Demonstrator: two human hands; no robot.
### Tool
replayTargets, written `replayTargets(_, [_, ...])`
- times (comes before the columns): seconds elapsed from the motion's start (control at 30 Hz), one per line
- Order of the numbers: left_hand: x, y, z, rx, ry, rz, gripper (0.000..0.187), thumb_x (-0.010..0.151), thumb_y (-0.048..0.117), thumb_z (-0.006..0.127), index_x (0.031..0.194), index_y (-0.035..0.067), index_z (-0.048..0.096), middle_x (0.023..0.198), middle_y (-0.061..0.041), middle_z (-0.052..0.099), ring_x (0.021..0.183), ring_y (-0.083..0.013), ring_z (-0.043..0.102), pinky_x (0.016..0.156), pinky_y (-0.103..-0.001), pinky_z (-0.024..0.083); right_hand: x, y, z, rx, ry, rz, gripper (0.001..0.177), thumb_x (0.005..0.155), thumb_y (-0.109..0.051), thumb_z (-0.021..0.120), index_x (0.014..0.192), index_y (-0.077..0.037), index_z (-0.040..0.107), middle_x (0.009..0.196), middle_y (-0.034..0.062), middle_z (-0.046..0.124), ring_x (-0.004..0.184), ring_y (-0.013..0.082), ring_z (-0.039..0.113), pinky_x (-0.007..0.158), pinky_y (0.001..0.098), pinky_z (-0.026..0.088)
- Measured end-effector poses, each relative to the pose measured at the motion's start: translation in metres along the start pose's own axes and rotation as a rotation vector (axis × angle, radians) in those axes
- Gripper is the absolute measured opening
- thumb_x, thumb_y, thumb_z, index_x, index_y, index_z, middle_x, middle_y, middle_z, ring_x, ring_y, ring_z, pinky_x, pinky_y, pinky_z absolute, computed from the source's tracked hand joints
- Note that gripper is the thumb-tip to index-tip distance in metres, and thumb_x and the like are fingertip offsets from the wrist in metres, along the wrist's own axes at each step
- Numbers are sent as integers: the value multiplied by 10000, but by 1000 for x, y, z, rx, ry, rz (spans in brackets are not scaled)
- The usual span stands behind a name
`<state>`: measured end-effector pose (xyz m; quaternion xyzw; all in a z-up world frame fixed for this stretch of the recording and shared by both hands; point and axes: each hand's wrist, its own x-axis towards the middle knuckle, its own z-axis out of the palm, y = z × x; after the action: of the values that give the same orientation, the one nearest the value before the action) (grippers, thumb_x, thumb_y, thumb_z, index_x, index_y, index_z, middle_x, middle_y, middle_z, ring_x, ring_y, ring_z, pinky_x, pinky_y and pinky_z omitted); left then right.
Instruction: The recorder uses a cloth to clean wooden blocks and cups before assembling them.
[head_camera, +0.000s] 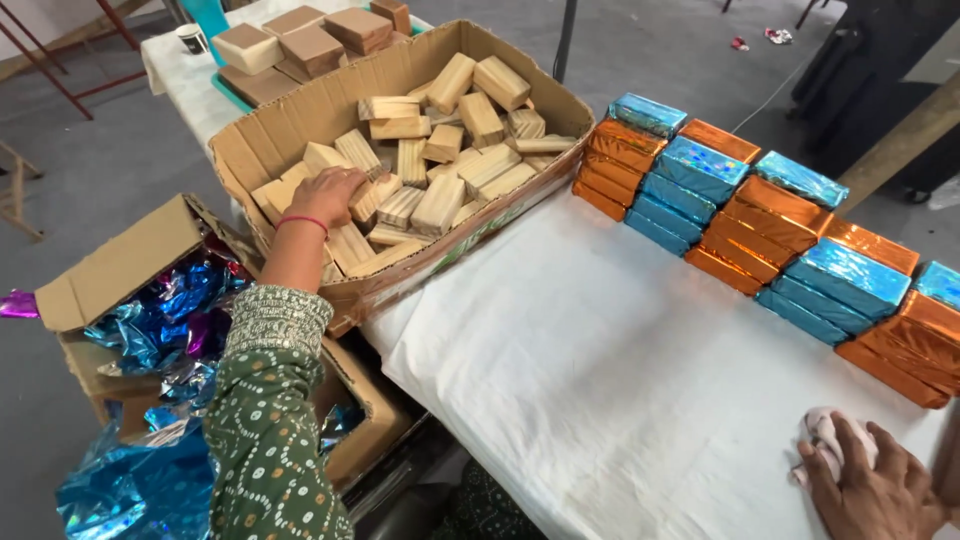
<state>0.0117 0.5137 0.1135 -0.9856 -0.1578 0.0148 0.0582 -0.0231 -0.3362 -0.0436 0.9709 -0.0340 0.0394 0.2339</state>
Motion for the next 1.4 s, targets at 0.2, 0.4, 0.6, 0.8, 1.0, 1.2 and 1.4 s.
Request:
replayTargets(0.2, [-37, 21, -57, -107, 195, -195, 532, 941, 298, 757, 1355, 90, 495, 1267, -167, 654, 1196, -327, 638, 980, -517, 499, 4, 14, 47, 258, 132, -33, 806, 901, -751, 413, 1613, -376, 458, 1583, 180, 515, 1346, 439, 570, 1058, 635, 490])
replayTargets(0.4, [8, -22, -13, -727, 422, -24, 623, 954, 463, 764, 1340, 47, 507, 1326, -173, 669, 1218, -298, 676, 1079, -424, 534, 14, 24, 23, -79, 156, -497, 696, 853, -627, 549, 1418, -221, 577, 1325, 117, 682, 1107, 323, 755, 960, 516, 641])
replayTargets(0.6, [15, -27, -15, -518, 354, -184, 950, 928, 411, 778, 1604, 27, 231, 1434, -265, 483, 1228, -406, 572, 1008, -477, 483, 31, 30, 32, 175, 708, -897, 345, 829, -354, 669, 1005, -66, 739, 1082, 275, 730, 875, 435, 757, 824, 588, 626])
replayTargets(0.8, [31, -58, 42, -222, 19, -659, 998, 896, 522, 727, 1604, 15, 239, 1392, -187, 605, 1233, -320, 624, 995, -428, 537, 36, 33, 33, 168, 766, -970, 314, 809, -355, 676, 996, -111, 741, 1068, 332, 706, 866, 476, 742, 788, 598, 624])
replayTargets(1.0, [30, -40, 35, -231, -50, -643, 866, 872, 433, 718, 1517, -39, 385, 1257, -212, 691, 1149, -321, 682, 963, -419, 562, 45, 38, 72, 190, 642, -940, 384, 847, -401, 692, 1102, -118, 740, 1145, 309, 722, 968, 457, 726, 865, 611, 610])
replayTargets(1.2, [-10, -44, -14, -1594, 428, -419, 637, 939, 415, 443, 1324, -76, 570, 1109, -214, 685, 926, -330, 716, 719, -456, 648, 6, 7, 60, 179, 368, -196, 721, 892, -647, 501, 1479, -239, 598, 1438, 241, 608, 1341, 414, 594, 1073, 529, 519])
replayTargets(1.4, [-29, 6, -36, -1924, 199, -88, 614, 925, 403, 447, 1311, -74, 472, 1136, -234, 666, 928, -291, 747, 740, -416, 686, 8, 8, 46, 176, 254, -161, 627, 926, -656, 502, 1497, -406, 577, 1463, 159, 577, 1301, 379, 626, 1029, 509, 573])
